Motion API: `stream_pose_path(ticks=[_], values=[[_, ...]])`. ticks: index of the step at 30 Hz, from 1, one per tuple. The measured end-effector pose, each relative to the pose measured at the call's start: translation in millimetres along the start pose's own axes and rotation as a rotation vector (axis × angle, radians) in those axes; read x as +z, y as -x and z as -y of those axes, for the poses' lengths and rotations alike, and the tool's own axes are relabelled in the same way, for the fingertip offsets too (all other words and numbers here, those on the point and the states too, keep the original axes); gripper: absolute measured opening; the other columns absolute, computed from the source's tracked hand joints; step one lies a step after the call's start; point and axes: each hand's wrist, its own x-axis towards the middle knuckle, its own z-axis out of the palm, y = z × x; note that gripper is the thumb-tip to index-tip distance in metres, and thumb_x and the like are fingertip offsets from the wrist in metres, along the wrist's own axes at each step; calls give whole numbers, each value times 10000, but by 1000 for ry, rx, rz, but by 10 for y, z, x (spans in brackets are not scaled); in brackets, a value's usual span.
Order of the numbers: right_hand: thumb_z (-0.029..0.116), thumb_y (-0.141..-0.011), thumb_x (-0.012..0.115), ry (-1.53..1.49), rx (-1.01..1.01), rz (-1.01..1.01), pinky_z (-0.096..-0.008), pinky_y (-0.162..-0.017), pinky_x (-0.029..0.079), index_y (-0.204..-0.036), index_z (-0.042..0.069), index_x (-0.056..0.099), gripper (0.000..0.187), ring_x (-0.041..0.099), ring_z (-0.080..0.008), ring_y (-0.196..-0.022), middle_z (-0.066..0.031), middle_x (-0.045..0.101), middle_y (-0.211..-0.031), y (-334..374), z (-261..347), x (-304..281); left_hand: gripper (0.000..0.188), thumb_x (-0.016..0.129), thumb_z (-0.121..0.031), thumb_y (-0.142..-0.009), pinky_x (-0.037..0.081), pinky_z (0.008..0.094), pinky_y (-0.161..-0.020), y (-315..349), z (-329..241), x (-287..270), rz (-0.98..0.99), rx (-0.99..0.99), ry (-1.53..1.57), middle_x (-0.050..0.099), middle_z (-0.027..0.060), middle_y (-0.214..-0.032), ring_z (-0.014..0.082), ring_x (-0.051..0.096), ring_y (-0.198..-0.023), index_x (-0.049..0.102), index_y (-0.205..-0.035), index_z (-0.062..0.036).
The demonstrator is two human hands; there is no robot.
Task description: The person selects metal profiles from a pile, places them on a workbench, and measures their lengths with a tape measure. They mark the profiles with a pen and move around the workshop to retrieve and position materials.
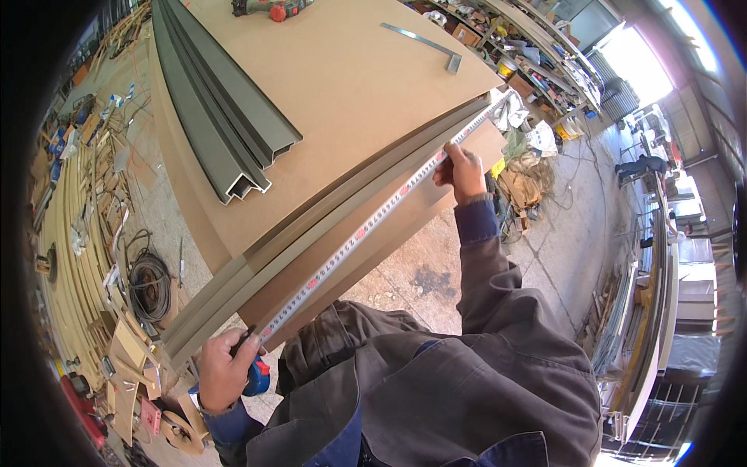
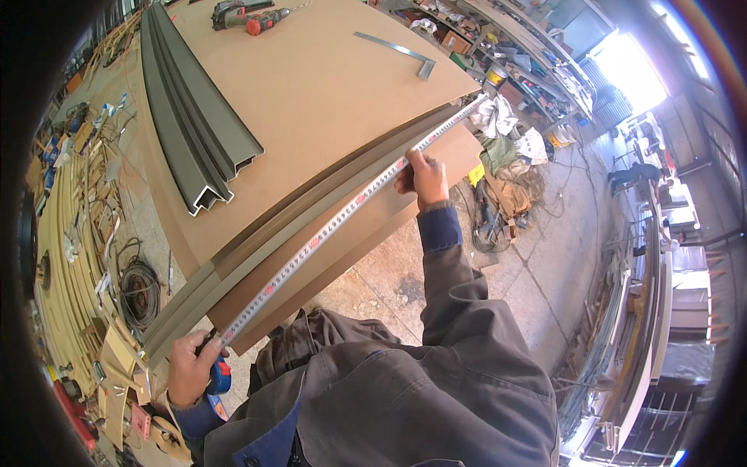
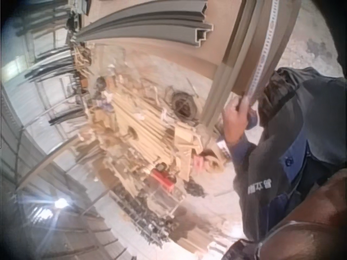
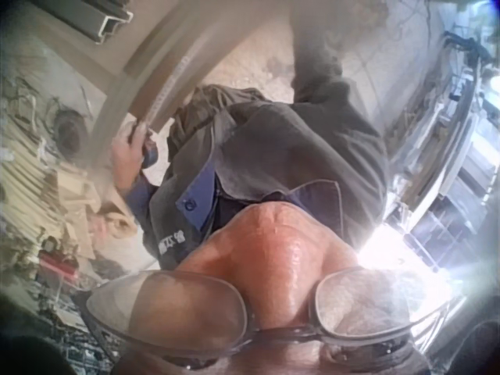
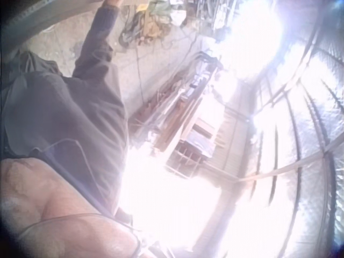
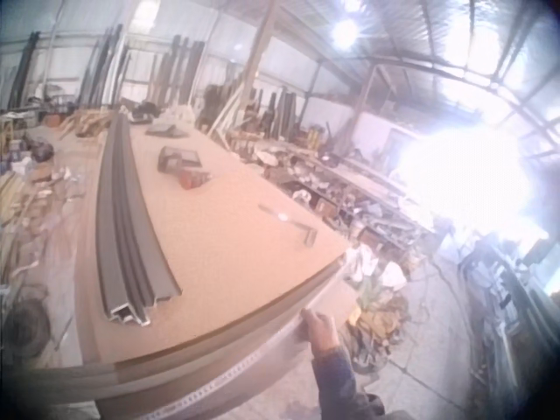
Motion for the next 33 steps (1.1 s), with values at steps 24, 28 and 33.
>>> stream_pose_path(ticks=[24,28,33], values=[[307,-969,576,128,76,54,-309,-400,477,-821,-2,627,347,615,-191,-474,-97,646,-680,-703,209,183,334,609,-250,-942,434,315,-579,-667,-355,-320,-69,91,-134,603,95,-623,130,543,-588,657,-781,39],[414,-1015,501,235,66,88,-274,-504,514,-988,60,636,379,656,-163,-596,-67,672,-767,-880,-25,-49,337,612,-276,-950,459,360,-611,-799,-368,-366,-6,154,-201,604,159,-660,201,567,-600,658,-835,36],[370,-980,586,235,83,112,-241,-455,453,-1004,40,636,335,608,-127,-557,-73,665,-783,-838,86,15,360,637,-309,-913,440,381,-571,-871,-182,-417,-29,113,-120,581,199,-629,257,562,-550,675,-813,35]])
